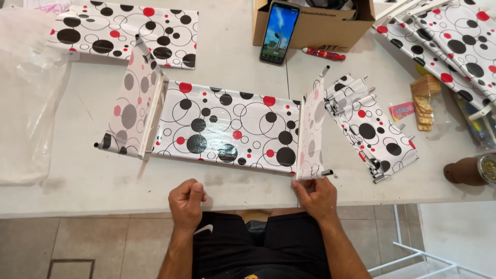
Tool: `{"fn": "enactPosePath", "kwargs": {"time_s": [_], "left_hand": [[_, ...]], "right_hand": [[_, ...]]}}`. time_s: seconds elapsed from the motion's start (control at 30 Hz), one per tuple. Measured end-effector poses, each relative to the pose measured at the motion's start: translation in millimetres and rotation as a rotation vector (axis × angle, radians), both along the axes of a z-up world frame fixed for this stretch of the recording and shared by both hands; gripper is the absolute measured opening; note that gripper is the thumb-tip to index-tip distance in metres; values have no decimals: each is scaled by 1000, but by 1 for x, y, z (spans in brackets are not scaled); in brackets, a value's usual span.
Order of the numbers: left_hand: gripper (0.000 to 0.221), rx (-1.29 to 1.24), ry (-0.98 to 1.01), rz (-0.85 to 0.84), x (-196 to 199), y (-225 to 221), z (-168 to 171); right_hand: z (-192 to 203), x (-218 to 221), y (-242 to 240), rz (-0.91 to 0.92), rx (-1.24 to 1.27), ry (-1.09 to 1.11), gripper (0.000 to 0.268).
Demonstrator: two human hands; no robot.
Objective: Assembling a multi-tiered storage unit by inserting support rods into fabric shelves and connecting them with plastic joints.
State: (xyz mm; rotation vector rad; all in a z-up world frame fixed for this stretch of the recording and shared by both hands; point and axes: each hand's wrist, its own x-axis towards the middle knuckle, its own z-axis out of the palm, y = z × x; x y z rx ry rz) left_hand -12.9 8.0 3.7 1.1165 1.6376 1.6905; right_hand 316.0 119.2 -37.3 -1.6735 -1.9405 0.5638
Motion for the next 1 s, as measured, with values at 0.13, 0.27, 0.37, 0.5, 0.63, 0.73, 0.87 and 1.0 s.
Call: {"fn": "enactPosePath", "kwargs": {"time_s": [0.13, 0.27, 0.37, 0.5, 0.63, 0.73, 0.87, 1.0], "left_hand": [[47, -43, -59, -11, 7, 4, -18], [48, -112, 57, -18, 13, 6, -17], [48, -99, 94, -26, 12, 12, -20], [49, -112, 94, -31, 10, 10, -19], [51, -111, 68, -28, 12, 9, -18], [50, -93, 66, -23, 11, 11, -20], [50, -114, 67, -17, 11, 9, -22], [50, -99, 52, -17, 11, 10, -24]], "right_hand": [[-6, 1, -2, 23, 84, -26, 35], [-7, 0, -2, 56, 171, -24, 35], [-7, 0, 2, 58, 152, -45, 39], [-9, 0, -1, 61, 196, -42, 36], [-10, 2, -2, 83, 207, -62, 37], [-4, -1, 0, 72, 172, -49, 36], [0, -3, -2, 54, 132, -32, 31], [-1, -2, 0, 65, 159, -30, 32]]}}
